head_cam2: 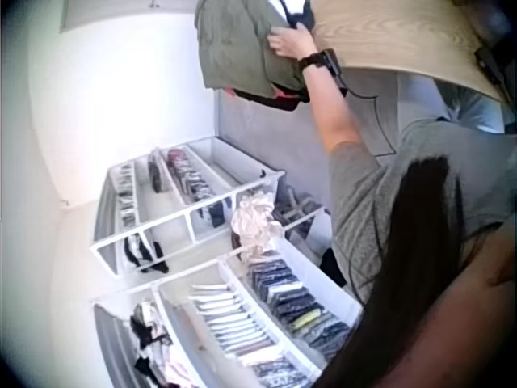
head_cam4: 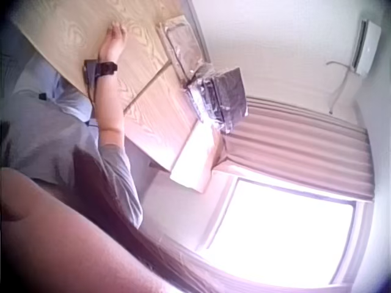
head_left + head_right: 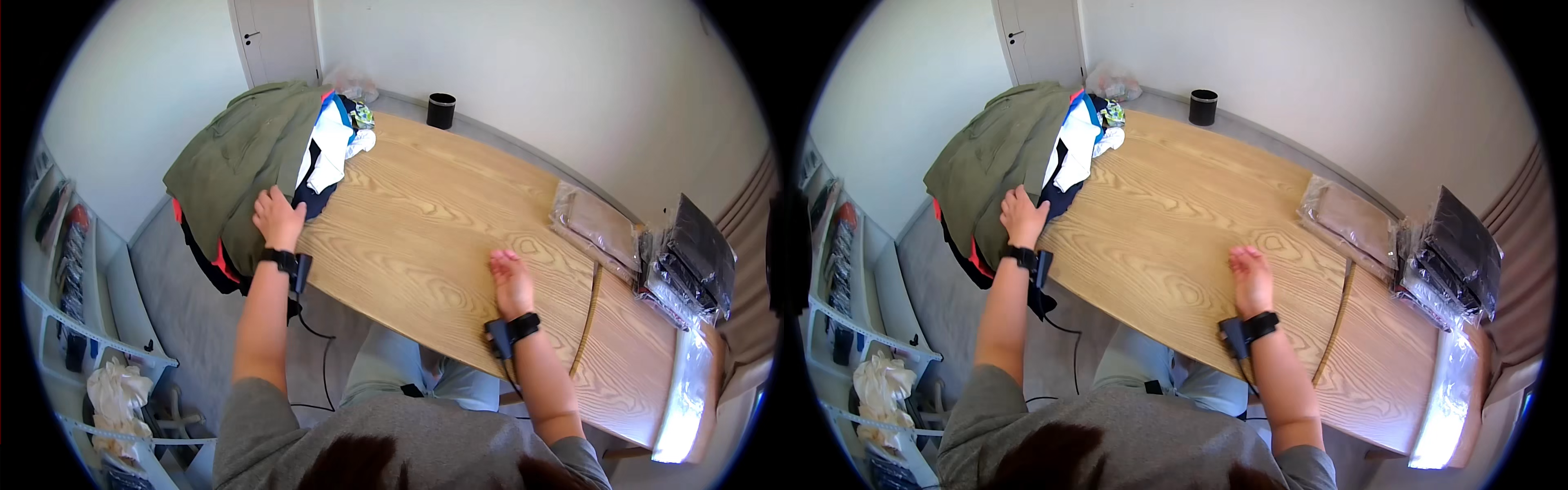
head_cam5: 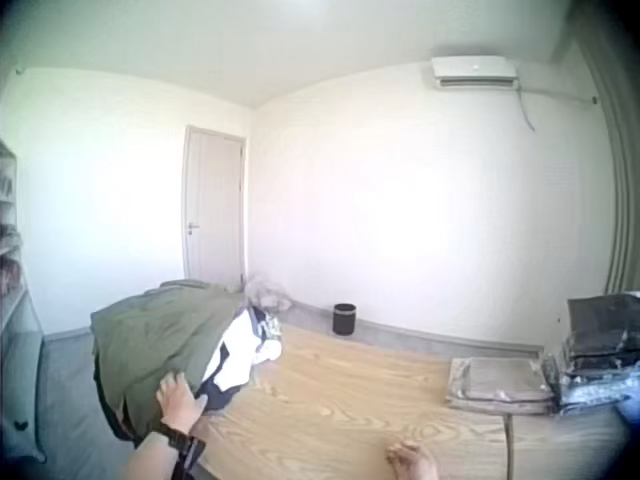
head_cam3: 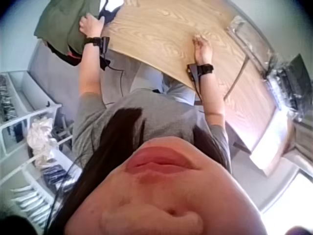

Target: Folding a green jacket and placing it inside a transparent plastic bag on a wooden table.

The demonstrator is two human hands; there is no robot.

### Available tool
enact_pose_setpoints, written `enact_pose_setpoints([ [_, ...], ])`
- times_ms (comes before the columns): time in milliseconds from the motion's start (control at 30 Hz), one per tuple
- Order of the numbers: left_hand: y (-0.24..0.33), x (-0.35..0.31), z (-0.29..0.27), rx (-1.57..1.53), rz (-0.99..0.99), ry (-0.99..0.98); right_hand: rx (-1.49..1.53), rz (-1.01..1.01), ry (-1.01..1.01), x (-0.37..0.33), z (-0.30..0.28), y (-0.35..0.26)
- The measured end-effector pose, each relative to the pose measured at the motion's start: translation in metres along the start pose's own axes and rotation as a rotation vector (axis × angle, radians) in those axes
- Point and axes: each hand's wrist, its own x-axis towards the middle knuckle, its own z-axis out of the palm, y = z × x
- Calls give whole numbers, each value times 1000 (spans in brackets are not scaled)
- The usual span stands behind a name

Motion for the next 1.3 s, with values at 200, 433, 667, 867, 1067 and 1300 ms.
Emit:
enact_pose_setpoints([
  [200, -17, 41, 22, 331, 101, -4, -78, 76, -33, -19, 18, 8],
  [433, -40, 83, 4, 170, 128, 104, 50, 204, -102, -17, 13, 4],
  [667, -27, 101, -78, -114, 120, 181, 30, 256, -126, -14, 9, 1],
  [867, -17, 130, -130, -691, 141, 168, -5, 251, -152, -16, 10, 1],
  [1067, 34, 78, -208, -1248, 350, 144, -20, 253, -127, -16, 15, 1],
  [1300, 34, -12, -329, -1622, 289, 239, -720, 40, -479, -38, 108, 54],
])
